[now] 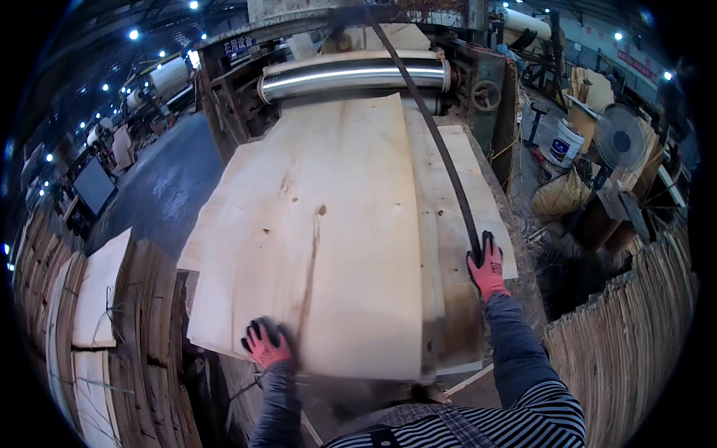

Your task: The person repeatedly picks up large, thin sheets of wood veneer and feeds them through a roller machine. They wear pink gloves and handle the sheets one at a time, guiding them under the roller and stacking them afterward.

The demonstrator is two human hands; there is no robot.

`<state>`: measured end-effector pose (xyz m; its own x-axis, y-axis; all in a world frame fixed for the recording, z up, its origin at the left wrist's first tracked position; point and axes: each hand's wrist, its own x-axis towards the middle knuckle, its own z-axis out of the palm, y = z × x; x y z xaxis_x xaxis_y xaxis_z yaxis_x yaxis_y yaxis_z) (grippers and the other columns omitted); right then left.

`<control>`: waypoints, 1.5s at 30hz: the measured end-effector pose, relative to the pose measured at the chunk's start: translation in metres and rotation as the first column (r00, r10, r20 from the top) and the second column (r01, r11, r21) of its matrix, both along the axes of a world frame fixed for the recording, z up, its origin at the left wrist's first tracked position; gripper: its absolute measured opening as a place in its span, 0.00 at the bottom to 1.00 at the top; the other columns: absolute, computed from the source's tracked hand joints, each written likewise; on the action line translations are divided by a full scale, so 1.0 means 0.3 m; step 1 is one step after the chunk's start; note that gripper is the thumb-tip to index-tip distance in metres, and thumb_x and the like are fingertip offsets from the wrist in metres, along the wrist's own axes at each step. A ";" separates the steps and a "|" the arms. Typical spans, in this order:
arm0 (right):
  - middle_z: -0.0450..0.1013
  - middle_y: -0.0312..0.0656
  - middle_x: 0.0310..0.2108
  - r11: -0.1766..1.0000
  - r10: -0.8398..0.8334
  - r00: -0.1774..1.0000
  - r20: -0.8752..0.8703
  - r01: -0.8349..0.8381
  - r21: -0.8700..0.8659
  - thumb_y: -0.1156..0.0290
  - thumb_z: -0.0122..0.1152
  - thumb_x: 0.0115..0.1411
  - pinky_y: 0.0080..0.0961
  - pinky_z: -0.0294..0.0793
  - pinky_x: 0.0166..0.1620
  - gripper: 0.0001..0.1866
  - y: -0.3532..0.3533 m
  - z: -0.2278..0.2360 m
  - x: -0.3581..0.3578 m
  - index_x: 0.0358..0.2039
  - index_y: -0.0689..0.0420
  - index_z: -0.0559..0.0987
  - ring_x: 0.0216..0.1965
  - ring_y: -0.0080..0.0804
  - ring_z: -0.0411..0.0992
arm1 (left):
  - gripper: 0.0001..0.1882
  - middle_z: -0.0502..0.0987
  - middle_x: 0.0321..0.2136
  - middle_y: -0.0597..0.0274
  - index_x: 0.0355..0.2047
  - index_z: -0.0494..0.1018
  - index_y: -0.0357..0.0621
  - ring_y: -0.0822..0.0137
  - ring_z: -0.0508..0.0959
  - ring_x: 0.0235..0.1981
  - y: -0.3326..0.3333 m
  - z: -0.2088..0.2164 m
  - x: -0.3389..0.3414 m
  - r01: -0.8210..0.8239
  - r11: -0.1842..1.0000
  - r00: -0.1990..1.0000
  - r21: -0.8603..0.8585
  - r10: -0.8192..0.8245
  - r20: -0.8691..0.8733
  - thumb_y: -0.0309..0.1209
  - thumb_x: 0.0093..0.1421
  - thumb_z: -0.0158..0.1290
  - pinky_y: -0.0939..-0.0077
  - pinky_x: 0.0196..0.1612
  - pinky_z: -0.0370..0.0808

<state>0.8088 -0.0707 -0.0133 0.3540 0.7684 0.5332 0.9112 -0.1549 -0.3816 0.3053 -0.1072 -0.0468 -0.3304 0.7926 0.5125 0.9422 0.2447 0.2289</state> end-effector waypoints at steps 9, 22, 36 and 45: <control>0.55 0.52 0.52 0.216 0.918 -0.016 -0.396 -0.818 0.533 0.70 0.51 0.49 0.33 0.47 0.56 0.30 -0.408 0.924 -0.939 0.52 0.64 0.55 0.55 0.41 0.52 | 0.30 0.59 0.49 0.45 0.48 0.61 0.41 0.55 0.56 0.54 -0.091 0.105 -0.093 0.342 0.927 0.938 -0.156 -0.326 0.119 0.43 0.45 0.48 0.54 0.57 0.40; 0.57 0.52 0.50 -0.346 0.896 -0.396 -0.199 -0.906 0.244 0.70 0.52 0.48 0.34 0.50 0.55 0.29 -0.560 1.098 -1.180 0.51 0.64 0.58 0.54 0.43 0.53 | 0.23 0.64 0.46 0.52 0.47 0.61 0.39 0.55 0.62 0.47 0.061 0.190 -0.489 0.610 0.731 0.559 0.304 -0.670 0.489 0.26 0.48 0.48 0.66 0.52 0.54; 0.58 0.51 0.49 -0.099 0.854 -0.038 -0.519 -0.991 -0.090 0.69 0.52 0.47 0.35 0.54 0.53 0.27 -0.197 0.659 -1.458 0.49 0.63 0.62 0.53 0.46 0.54 | 0.37 0.66 0.43 0.46 0.52 0.56 0.49 0.51 0.67 0.43 0.151 -0.059 -1.097 0.276 0.903 0.909 -0.328 -0.134 0.395 0.50 0.43 0.52 0.65 0.46 0.63; 0.54 0.52 0.51 0.779 0.469 0.872 -0.136 -0.482 -0.402 0.64 0.60 0.42 0.38 0.51 0.55 0.34 -0.295 0.134 -1.762 0.50 0.60 0.60 0.54 0.47 0.51 | 0.28 0.72 0.36 0.53 0.45 0.63 0.36 0.63 0.71 0.38 0.308 0.116 -1.170 0.738 0.662 0.296 -0.130 -0.145 0.944 0.42 0.49 0.52 0.76 0.42 0.67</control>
<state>0.2802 -0.1591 0.0270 -0.1055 0.9865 0.1255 0.9011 0.1482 -0.4076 -0.0457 -0.0148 -0.0120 0.1763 0.9496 -0.2593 0.3205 0.1936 0.9272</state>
